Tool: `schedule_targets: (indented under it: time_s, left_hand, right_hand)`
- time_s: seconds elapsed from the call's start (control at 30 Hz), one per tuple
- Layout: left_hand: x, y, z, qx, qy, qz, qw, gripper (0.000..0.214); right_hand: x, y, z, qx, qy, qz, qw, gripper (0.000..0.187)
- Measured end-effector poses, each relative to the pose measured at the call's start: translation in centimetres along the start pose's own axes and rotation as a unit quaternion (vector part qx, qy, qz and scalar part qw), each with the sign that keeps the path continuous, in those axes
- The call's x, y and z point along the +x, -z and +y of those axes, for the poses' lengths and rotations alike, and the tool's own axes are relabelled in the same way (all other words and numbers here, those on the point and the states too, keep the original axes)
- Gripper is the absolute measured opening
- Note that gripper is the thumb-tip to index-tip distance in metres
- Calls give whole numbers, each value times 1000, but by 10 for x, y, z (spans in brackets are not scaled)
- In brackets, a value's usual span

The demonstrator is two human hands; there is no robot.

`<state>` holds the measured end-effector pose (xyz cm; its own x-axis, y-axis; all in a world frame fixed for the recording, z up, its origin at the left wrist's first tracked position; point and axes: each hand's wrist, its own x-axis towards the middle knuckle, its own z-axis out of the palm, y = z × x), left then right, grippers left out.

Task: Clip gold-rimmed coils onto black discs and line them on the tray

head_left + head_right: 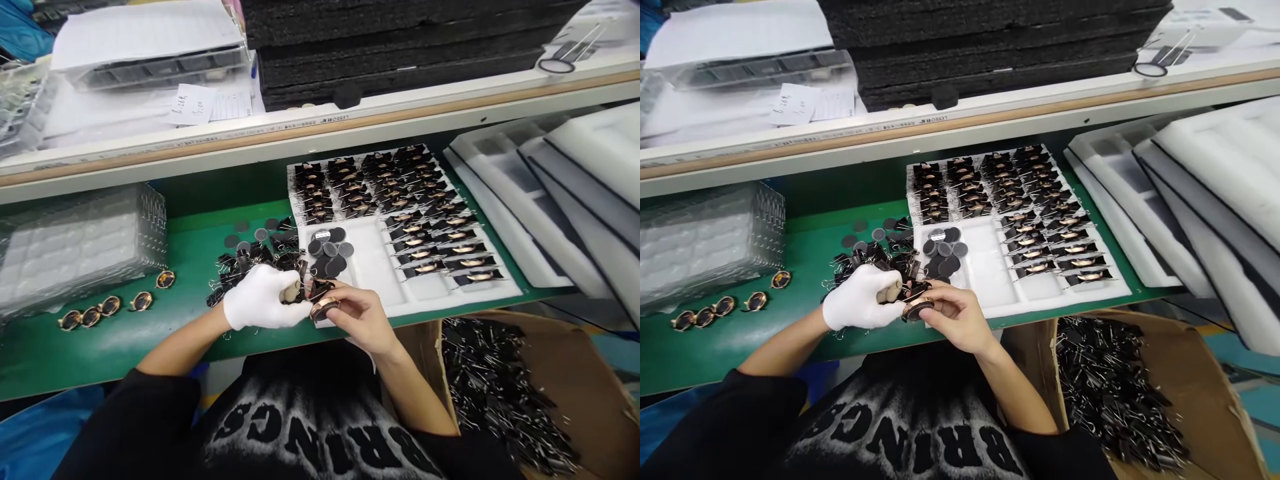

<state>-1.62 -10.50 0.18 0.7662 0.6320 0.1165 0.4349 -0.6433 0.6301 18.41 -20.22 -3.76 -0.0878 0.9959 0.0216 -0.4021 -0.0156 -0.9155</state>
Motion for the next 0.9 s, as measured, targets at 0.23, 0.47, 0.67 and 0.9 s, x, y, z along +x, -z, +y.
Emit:
schedule_targets:
  time_s: [0.23, 0.47, 0.67, 0.9]
  left_hand:
    - [11, -7, -3, -70, -22, 34, 997, 36]
    - [15, -19, 12, -151, 41, 33, 987, 39]
    - [10, -45, 26, -213, 150, 60, 963, 42]
    - [3, -62, 31, -241, 203, 82, 945, 35]
  right_hand:
    - [-8, 14, -8, 71, -9, 118, 990, 14]
    - [8, 8, -4, 236, -55, 294, 924, 21]
    - [13, -23, 3, 289, -66, 319, 900, 31]
    - [12, -29, 9, 306, -82, 301, 900, 29]
